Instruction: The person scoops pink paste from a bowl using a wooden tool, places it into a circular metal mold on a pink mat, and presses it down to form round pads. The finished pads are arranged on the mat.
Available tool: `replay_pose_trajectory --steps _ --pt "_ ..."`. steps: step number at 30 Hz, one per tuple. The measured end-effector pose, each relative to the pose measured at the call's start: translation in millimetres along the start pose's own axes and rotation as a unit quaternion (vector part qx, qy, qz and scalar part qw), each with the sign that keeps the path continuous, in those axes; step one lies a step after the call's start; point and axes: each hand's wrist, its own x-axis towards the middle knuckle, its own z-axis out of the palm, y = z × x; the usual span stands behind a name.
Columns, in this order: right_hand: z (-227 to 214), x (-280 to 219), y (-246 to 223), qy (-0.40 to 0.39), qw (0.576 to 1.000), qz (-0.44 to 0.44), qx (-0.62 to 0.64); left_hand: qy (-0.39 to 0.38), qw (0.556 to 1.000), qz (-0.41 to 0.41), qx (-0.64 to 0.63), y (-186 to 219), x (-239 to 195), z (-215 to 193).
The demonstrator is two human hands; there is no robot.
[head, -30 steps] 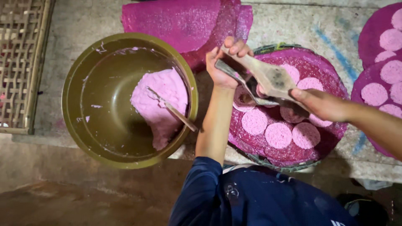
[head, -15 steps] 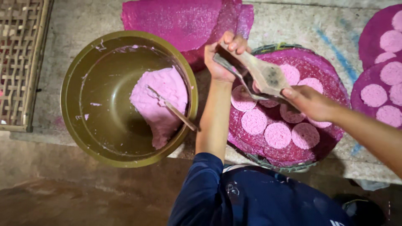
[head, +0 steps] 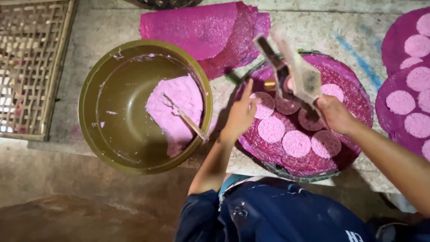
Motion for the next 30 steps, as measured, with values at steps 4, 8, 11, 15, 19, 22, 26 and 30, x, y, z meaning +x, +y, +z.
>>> replay_pose_trajectory --steps 4,8,11,15,19,22,26,30 --pt "5.4 -20.6 14.2 0.029 0.983 -0.011 0.179 0.107 0.960 0.145 0.216 6.4 -35.7 -5.6" --pt "22.8 -57.8 20.8 0.055 0.902 -0.187 0.386 0.115 0.951 0.235 0.166 6.3 -28.5 -14.2" --pt "41.8 -87.9 23.1 0.072 0.852 -0.236 0.462 0.025 0.961 0.247 0.120 7.8 -13.2 -14.8" --pt "64.1 -122.8 42.2 0.195 0.848 -0.218 0.442 -0.076 0.963 0.172 0.194 12.3 2.5 -17.8" --pt "75.4 -150.9 70.3 0.220 0.825 -0.167 0.494 -0.036 0.960 0.204 0.190 14.7 4.2 -17.4" --pt "75.5 -153.9 73.9 0.223 0.824 -0.155 0.498 -0.005 0.966 0.218 0.142 16.3 0.1 -24.1" --pt "74.9 -135.7 47.0 0.225 0.846 -0.153 0.458 0.054 0.969 0.234 0.049 14.9 -33.8 -31.7" --pt "61.4 -52.2 -17.7 0.180 0.846 -0.083 0.496 0.035 0.975 0.215 0.035 -0.9 -99.1 -48.4"
